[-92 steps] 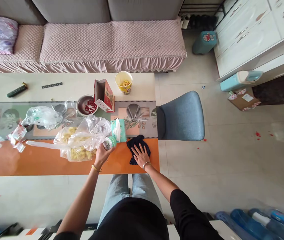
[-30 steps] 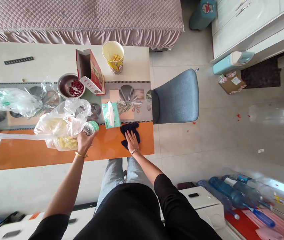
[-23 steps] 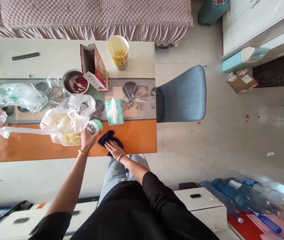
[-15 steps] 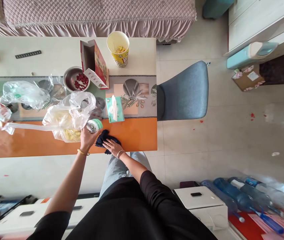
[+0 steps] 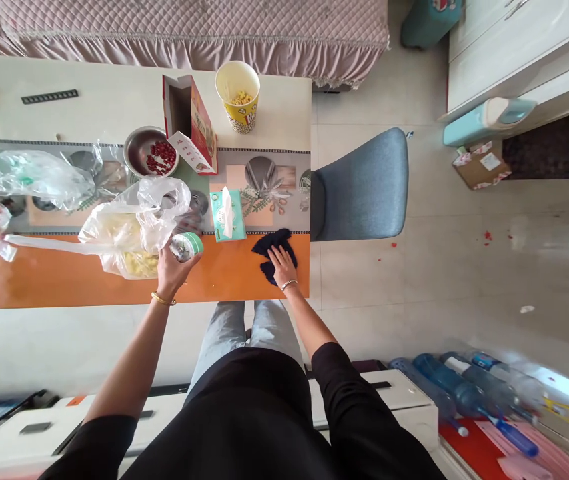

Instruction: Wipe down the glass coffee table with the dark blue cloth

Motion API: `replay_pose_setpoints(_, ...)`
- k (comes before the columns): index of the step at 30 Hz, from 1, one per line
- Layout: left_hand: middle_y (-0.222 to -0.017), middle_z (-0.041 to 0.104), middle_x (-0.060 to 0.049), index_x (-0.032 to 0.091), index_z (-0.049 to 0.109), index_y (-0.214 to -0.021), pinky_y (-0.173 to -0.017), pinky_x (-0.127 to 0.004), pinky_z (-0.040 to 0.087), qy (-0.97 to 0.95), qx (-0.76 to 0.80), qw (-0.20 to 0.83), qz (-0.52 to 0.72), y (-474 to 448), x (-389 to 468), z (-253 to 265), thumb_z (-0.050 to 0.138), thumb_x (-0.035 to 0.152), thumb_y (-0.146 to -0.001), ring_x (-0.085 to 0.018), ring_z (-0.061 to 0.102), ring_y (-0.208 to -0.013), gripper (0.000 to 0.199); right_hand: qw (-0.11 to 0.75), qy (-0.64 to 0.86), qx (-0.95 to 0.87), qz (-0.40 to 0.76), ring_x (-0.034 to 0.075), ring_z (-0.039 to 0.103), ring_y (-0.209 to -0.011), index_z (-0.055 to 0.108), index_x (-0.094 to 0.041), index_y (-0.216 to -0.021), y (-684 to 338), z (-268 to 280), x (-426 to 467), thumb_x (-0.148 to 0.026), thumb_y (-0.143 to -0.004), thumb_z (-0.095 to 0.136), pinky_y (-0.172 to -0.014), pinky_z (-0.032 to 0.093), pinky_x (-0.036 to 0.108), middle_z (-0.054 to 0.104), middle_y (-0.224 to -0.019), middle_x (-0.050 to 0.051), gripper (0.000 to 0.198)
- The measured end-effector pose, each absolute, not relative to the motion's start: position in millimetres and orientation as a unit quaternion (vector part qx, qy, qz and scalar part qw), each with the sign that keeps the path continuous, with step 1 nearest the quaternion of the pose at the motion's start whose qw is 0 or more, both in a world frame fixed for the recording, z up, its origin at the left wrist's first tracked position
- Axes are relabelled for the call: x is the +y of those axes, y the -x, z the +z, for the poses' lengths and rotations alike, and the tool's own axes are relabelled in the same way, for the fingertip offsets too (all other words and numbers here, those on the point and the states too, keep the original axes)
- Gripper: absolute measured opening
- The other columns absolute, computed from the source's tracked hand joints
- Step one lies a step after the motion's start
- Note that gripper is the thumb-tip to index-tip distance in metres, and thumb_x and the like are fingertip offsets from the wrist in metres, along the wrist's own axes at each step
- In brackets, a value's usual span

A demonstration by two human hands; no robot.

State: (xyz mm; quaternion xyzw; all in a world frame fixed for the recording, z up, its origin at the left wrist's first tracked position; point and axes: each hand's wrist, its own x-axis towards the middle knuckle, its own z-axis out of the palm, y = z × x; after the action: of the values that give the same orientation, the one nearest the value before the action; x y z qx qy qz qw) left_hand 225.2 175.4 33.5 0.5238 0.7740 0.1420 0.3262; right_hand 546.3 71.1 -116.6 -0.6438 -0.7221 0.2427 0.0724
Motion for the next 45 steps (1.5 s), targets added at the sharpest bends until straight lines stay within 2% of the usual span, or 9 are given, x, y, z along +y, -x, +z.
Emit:
replay_pose_setpoints(8,-0.145,0.047,-0.023,0.008,0.039,-0.146,-0.113,-0.045,0.035,-0.510,0.775,0.336,0.165,-227,172,31,0.084,0.046,-0.069,-0.036,0.042,-0.138,0.097,0.032,0.674,-0.704,0.221,0.030,0.019,-0.153,0.036,-0.026,-0.156,-523,-106,91,0.000,-0.087,0.036,-0.123,0.023,0.055,0.040,-0.158,0.005,0.074)
replay_pose_setpoints(13,-0.147,0.047,-0.019,0.016,0.040,-0.145,-0.114,-0.047,0.036,-0.509,0.770,0.344,0.170,-228,169,26,0.084,0.047,-0.068,-0.036,0.042,-0.139,0.094,0.023,0.628,-0.733,0.261,0.033,0.026,-0.149,0.037,-0.029,-0.155,-483,-109,91,0.000,-0.086,0.041,-0.122,0.021,0.057,0.048,-0.152,0.007,0.075)
replay_pose_setpoints(19,-0.150,0.043,-0.017,0.018,0.038,-0.146,-0.116,-0.045,0.035,-0.528,0.752,0.354,0.175,-231,167,25,0.081,0.040,-0.070,-0.034,0.040,-0.141,0.090,0.021,0.571,-0.764,0.299,0.033,0.027,-0.148,0.034,-0.028,-0.156,-436,-106,68,-0.003,-0.090,0.042,-0.123,0.018,0.056,0.049,-0.151,0.007,0.072)
replay_pose_setpoints(23,-0.151,0.042,-0.015,0.020,0.038,-0.146,-0.117,-0.043,0.034,-0.528,0.753,0.353,0.173,-232,168,29,0.081,0.042,-0.070,-0.032,0.041,-0.141,0.090,0.039,0.526,-0.794,0.303,0.032,0.029,-0.146,0.034,-0.028,-0.156,-430,-102,67,-0.007,-0.092,0.044,-0.121,0.022,0.054,0.051,-0.149,0.007,0.069)
replay_pose_setpoints(26,-0.147,0.045,-0.018,0.015,0.040,-0.145,-0.115,-0.043,0.035,-0.522,0.760,0.344,0.177,-230,168,33,0.082,0.046,-0.070,-0.033,0.043,-0.139,0.092,0.027,0.531,-0.796,0.288,0.028,0.036,-0.140,0.040,-0.032,-0.153,-458,-98,79,-0.004,-0.092,0.041,-0.116,0.029,0.048,0.055,-0.144,0.007,0.068)
replay_pose_setpoints(29,-0.145,0.047,-0.019,0.012,0.040,-0.145,-0.113,-0.043,0.035,-0.517,0.766,0.337,0.182,-226,167,35,0.082,0.047,-0.071,-0.034,0.043,-0.138,0.092,-0.008,0.615,-0.750,0.242,0.030,0.040,-0.132,0.044,-0.034,-0.151,-506,-93,92,0.001,-0.088,0.040,-0.108,0.034,0.048,0.055,-0.140,0.009,0.072)
replay_pose_setpoints(34,-0.146,0.046,-0.020,0.013,0.039,-0.144,-0.114,-0.045,0.035,-0.520,0.761,0.338,0.190,-224,163,34,0.083,0.046,-0.070,-0.035,0.042,-0.139,0.092,-0.081,0.652,-0.727,0.199,0.031,0.042,-0.121,0.042,-0.038,-0.152,-561,-82,101,0.002,-0.085,0.041,-0.095,0.038,0.044,0.052,-0.137,0.010,0.078)
replay_pose_setpoints(40,-0.145,0.046,-0.018,0.018,0.042,-0.142,-0.113,-0.044,0.037,-0.509,0.760,0.347,0.210,-230,161,30,0.083,0.045,-0.069,-0.033,0.042,-0.139,0.088,-0.118,0.643,-0.731,0.196,0.029,0.043,-0.106,0.034,-0.035,-0.156,-542,-76,101,-0.015,-0.092,0.047,-0.086,0.037,0.041,0.051,-0.127,0.012,0.068)
replay_pose_setpoints(45,-0.143,0.048,-0.019,0.015,0.043,-0.141,-0.114,-0.044,0.036,-0.506,0.759,0.342,0.225,-229,163,28,0.083,0.044,-0.070,-0.034,0.043,-0.138,0.087,-0.119,0.567,-0.778,0.241,0.028,0.044,-0.102,0.035,-0.035,-0.155,-498,-77,97,-0.014,-0.095,0.042,-0.085,0.037,0.041,0.053,-0.120,0.012,0.064)
